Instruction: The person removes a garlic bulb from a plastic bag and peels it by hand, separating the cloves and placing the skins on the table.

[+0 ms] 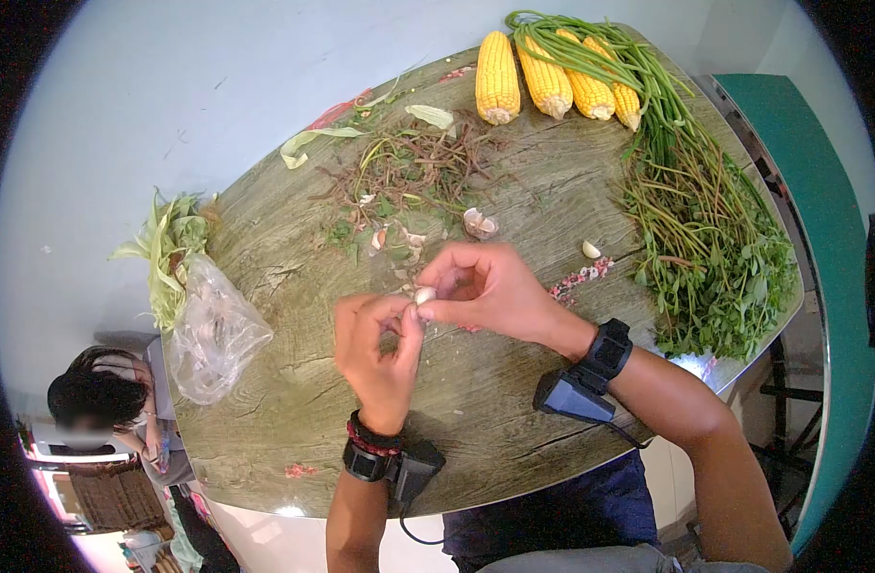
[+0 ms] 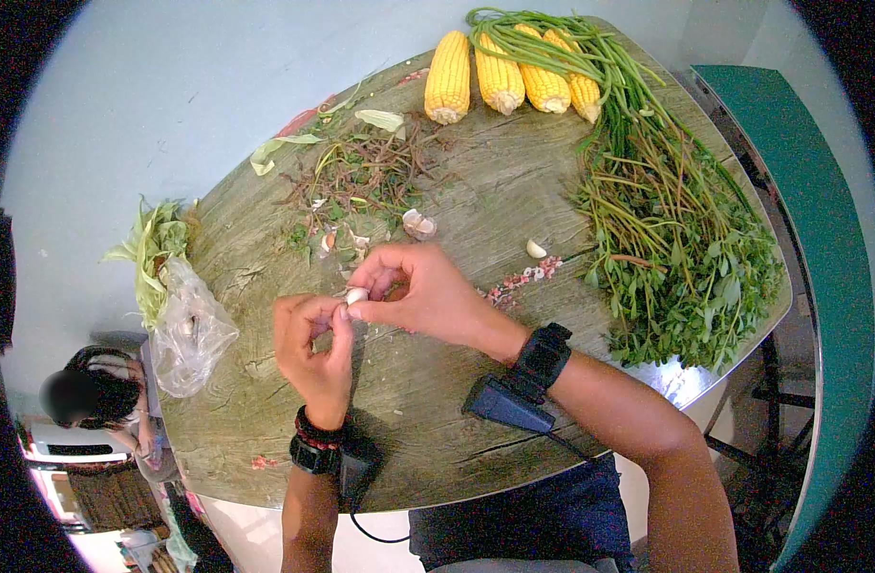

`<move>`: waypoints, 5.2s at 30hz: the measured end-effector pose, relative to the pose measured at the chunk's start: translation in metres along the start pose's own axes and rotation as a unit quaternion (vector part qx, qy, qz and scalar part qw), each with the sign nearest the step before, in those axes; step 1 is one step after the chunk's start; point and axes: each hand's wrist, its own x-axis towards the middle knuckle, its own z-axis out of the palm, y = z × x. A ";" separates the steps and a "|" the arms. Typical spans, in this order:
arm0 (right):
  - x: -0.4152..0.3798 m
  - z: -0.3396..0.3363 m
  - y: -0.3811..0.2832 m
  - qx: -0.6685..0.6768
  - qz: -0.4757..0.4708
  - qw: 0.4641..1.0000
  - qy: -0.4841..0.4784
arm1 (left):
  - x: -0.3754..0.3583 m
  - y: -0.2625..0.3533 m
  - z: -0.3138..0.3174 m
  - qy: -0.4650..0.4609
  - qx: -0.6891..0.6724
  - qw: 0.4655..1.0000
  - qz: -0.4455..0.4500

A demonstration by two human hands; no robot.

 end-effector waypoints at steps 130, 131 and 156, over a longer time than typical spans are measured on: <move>-0.002 -0.002 -0.013 0.134 0.053 0.989 -0.028 | 0.000 0.002 -0.002 0.007 -0.073 0.997 -0.030; -0.001 -0.002 -0.012 0.129 0.054 0.990 -0.027 | 0.000 0.004 -0.002 0.006 -0.061 0.998 -0.027; 0.000 -0.003 -0.010 0.146 0.042 0.988 -0.029 | -0.001 0.004 -0.001 0.025 -0.022 0.999 -0.006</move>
